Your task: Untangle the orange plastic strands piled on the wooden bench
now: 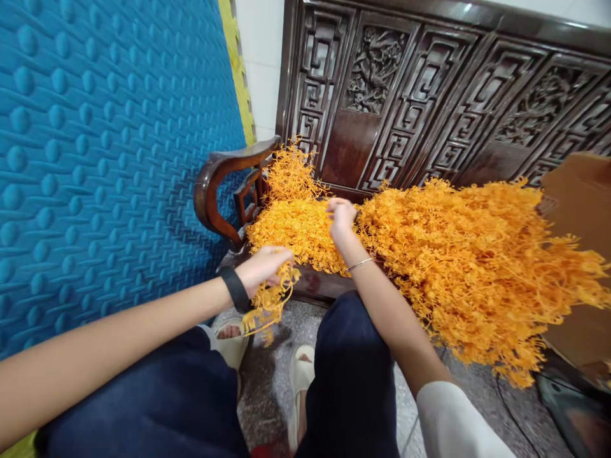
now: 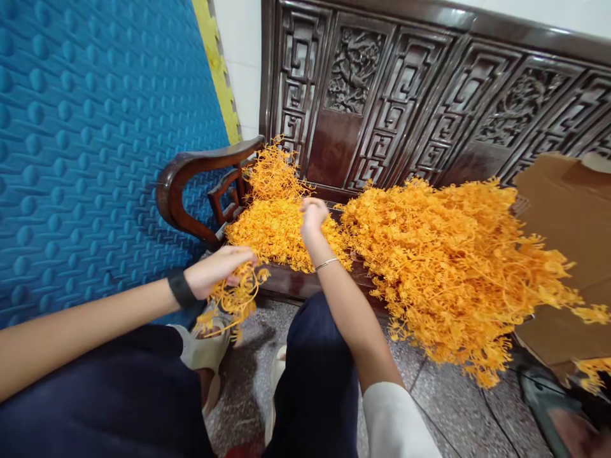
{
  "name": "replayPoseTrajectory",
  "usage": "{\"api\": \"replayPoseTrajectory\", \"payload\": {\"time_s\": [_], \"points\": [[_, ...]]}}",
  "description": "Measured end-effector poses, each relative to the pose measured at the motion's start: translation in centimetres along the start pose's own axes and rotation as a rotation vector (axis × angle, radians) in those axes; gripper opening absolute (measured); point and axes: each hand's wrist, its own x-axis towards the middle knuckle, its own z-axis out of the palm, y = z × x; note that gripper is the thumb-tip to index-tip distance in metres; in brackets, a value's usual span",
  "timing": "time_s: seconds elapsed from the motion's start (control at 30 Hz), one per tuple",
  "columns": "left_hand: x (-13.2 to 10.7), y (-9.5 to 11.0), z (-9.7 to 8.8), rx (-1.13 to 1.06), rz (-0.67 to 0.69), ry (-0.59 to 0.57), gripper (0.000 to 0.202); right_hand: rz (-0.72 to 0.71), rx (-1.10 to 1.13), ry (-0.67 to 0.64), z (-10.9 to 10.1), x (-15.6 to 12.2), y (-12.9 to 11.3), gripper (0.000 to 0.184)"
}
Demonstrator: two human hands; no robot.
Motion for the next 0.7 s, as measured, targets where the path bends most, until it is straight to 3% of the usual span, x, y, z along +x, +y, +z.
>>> {"api": "replayPoseTrajectory", "payload": {"time_s": [0.07, 0.17, 0.33, 0.53, 0.7], "points": [[-1.0, 0.3, 0.4, 0.037, 0.082, -0.087, 0.019, -0.08, -0.018, 0.069, -1.7, 2.4, 0.3, 0.01], [-1.4, 0.9, 0.3, 0.072, 0.164, -0.182, 0.022, -0.224, -0.133, -0.023, -2.9, 3.8, 1.5, 0.018], [0.1, 1.0, -0.8, 0.077, 0.158, -0.263, 0.034, -0.424, -0.341, -0.24, -0.9, 3.4, 3.2, 0.007], [1.4, 1.2, -1.8, -0.114, 0.169, -0.272, 0.048, -0.723, -0.781, -0.49, -0.3, 2.6, 3.6, 0.055], [1.9, 1.1, -2.0, -0.133, 0.155, -0.244, 0.047, -0.751, -0.863, -0.509, -0.4, 1.1, 3.0, 0.051]]}}
